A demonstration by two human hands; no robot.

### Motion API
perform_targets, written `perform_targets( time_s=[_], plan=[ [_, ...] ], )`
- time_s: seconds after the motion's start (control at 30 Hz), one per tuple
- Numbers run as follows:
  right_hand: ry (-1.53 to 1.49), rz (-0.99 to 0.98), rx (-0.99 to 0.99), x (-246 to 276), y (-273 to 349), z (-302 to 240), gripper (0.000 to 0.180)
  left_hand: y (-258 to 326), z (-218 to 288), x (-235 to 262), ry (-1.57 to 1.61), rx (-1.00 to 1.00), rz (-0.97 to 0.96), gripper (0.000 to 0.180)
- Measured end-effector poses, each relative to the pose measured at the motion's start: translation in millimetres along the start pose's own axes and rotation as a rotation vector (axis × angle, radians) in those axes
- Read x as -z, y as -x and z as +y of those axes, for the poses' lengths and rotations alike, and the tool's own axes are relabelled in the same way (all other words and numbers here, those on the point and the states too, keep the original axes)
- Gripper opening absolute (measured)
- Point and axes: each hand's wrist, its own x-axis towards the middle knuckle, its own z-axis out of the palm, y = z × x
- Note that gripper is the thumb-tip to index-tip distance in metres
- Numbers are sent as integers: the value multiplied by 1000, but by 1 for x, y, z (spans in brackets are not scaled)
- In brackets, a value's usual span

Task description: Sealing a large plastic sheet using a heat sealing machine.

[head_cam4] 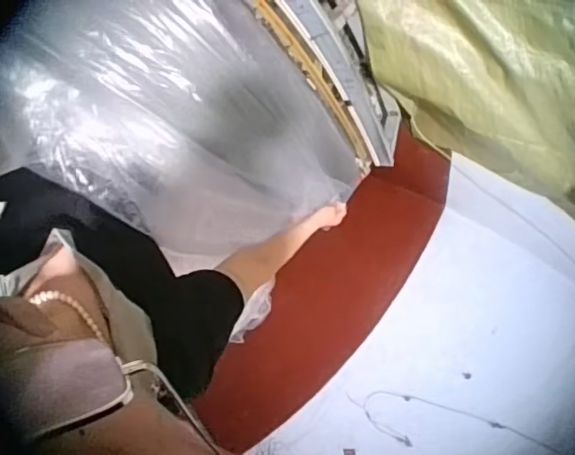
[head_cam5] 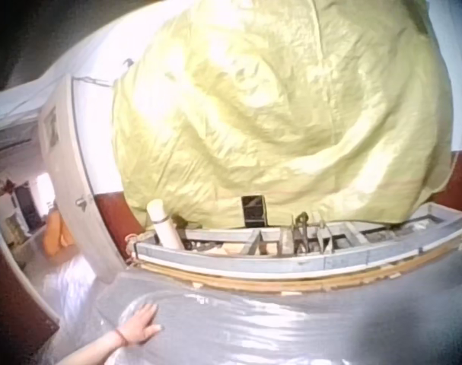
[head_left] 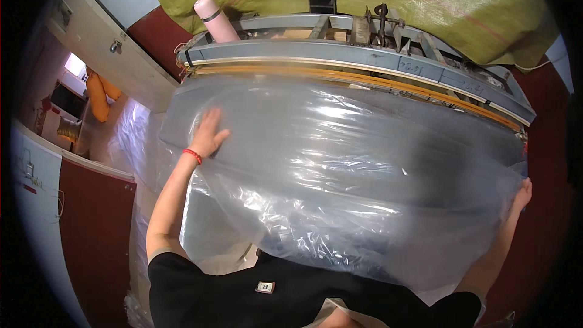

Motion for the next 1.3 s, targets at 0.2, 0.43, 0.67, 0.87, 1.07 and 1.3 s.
perform_targets(
  time_s=[0.2,0.43,0.67,0.87,1.07,1.3],
  plan=[
    [35,77,14,9,3,3,38,-37,66,-3,-66,-204,47,57],
    [-53,55,-71,21,13,-12,39,-87,82,-31,-41,-332,97,61],
    [-461,-66,-249,117,78,-40,35,-83,114,-37,-1,-363,92,62],
    [-412,127,-397,173,141,-27,37,-69,153,-32,-29,-446,164,52],
    [-511,158,-398,161,166,-58,37,-104,165,-37,163,-225,315,20],
    [-492,173,-360,156,122,-46,36,-115,155,-44,121,-131,465,13]
  ],
)
